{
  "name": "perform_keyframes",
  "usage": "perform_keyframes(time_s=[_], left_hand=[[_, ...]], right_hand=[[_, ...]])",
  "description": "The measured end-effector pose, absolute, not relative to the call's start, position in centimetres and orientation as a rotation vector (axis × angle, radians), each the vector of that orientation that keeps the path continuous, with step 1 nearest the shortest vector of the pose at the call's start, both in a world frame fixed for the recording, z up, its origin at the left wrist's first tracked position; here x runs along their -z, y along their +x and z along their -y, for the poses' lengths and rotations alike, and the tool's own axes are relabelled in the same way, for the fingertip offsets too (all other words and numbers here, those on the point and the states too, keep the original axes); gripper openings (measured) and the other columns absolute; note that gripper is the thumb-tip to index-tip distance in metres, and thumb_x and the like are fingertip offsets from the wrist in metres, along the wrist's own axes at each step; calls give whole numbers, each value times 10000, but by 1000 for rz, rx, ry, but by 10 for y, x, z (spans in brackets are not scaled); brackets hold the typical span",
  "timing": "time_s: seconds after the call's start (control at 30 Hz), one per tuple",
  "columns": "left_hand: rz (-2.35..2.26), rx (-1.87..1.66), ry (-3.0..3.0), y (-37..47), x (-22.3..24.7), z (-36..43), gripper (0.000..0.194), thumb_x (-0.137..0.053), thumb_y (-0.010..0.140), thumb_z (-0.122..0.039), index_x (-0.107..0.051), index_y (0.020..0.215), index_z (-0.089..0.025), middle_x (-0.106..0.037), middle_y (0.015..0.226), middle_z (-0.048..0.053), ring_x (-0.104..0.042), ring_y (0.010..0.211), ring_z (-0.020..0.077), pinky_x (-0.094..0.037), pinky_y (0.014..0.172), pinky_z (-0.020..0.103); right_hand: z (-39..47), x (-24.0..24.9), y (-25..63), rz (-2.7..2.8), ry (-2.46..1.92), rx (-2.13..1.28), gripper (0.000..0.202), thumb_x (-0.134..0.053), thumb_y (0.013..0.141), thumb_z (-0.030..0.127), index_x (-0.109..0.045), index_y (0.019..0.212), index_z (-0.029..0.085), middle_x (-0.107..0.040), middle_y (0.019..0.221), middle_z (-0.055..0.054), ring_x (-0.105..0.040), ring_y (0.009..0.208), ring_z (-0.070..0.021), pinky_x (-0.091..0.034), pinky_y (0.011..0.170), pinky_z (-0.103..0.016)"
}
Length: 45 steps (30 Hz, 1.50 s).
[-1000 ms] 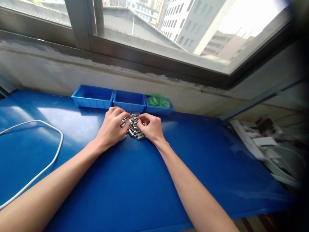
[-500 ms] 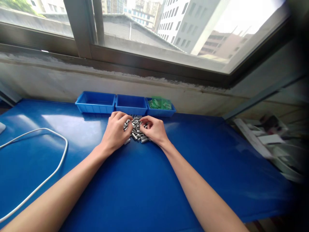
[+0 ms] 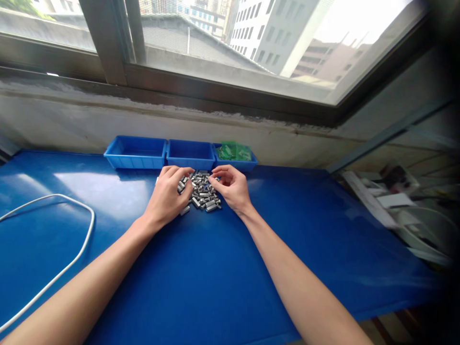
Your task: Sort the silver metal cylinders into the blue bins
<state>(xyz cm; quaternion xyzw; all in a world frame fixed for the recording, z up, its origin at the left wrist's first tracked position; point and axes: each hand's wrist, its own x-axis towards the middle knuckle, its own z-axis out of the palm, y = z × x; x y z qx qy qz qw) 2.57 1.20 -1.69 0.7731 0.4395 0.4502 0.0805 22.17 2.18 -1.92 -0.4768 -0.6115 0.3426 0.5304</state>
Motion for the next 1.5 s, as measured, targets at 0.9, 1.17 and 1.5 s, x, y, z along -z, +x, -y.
perform_keyframes(time_s=[0.9,1.17,1.5], left_hand=[[-1407,-1821,1372,-9,-1,-37,288,-714,822,-423,-609,979,-205,-731,806,23,-739,713,180,-617,715,313],[-1351,-1860,1177,-20,2,-47,367,-709,809,-459,-657,1018,-161,-744,866,71,-750,776,190,-630,773,330],[-1208,-1359,2008,13,2,-15,157,-631,888,-325,-712,944,-203,-743,764,22,-710,684,166,-545,652,254]], right_hand=[[-14,10,235,1604,-1210,-684,224,-679,840,393,-616,966,219,-719,835,-27,-657,705,-166,-482,623,-269],[-10,3,240,1809,-1350,-378,79,-652,816,272,-670,855,206,-716,808,-19,-598,623,-141,-471,636,-277],[-4,-6,260,1983,-1414,-462,98,-612,832,221,-694,880,201,-665,690,4,-573,564,-132,-444,557,-260]])
